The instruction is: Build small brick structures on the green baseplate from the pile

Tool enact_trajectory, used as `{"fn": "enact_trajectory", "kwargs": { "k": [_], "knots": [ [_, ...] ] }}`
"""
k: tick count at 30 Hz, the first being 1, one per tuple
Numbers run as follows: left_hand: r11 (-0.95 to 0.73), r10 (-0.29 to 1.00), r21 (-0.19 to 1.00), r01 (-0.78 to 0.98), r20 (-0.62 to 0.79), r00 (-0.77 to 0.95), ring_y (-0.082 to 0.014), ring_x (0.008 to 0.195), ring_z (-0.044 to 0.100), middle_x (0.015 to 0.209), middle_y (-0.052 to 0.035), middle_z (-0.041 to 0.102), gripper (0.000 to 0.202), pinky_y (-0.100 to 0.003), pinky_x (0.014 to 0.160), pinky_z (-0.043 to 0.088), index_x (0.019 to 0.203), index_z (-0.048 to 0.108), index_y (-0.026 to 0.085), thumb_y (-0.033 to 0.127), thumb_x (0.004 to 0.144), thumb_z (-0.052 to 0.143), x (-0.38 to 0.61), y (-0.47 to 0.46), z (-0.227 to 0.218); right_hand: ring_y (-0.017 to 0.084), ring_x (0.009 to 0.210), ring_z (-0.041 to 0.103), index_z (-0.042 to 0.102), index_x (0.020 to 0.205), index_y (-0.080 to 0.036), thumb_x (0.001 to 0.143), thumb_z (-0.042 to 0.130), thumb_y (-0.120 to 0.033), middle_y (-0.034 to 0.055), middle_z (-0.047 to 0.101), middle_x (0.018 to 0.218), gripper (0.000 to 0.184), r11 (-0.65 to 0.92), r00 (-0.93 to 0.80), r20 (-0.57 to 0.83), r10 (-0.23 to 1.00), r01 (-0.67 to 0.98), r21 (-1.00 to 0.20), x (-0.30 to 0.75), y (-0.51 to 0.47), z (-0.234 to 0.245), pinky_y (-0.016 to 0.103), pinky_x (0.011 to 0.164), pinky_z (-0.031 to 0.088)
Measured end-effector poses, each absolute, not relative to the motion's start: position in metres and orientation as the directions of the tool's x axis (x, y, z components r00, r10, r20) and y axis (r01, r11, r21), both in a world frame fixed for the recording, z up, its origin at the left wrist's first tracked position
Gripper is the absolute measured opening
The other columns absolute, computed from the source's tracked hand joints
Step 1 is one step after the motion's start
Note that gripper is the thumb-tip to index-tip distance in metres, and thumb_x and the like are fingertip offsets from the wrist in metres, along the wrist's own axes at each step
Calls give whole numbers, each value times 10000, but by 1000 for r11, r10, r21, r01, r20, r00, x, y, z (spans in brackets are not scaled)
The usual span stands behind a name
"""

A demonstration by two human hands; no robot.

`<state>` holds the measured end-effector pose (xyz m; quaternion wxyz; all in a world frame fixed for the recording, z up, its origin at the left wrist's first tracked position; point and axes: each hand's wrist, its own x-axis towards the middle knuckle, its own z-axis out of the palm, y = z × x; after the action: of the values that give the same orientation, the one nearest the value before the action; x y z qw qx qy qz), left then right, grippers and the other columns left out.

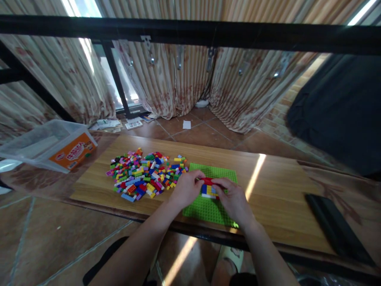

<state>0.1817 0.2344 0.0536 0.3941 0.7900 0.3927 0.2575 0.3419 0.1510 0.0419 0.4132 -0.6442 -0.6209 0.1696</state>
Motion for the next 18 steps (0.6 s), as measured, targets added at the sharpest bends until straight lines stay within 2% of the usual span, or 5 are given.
{"fn": "enact_trajectory", "kwargs": {
  "k": [7,18],
  "knots": [
    [-375,865,713,592,41,499,-164,815,649,882,-50,721,202,-277,793,497,909,683,159,103,828,507,188,237,54,184,822,649,690,861,-244,895,508,-249,24,690,898,185,73,169,307,936,763,-642,355,146,35,331,756,508],
    [-367,865,682,633,-1,502,-176,915,665,1000,-79,726,246,-297,872,502,1019,679,144,112,848,505,191,241,53,188,846,628,684,856,-233,903,495,-242,40,678,903,195,61,214,347,913,769,-637,350,160,31,335,793,495]
  ]
}}
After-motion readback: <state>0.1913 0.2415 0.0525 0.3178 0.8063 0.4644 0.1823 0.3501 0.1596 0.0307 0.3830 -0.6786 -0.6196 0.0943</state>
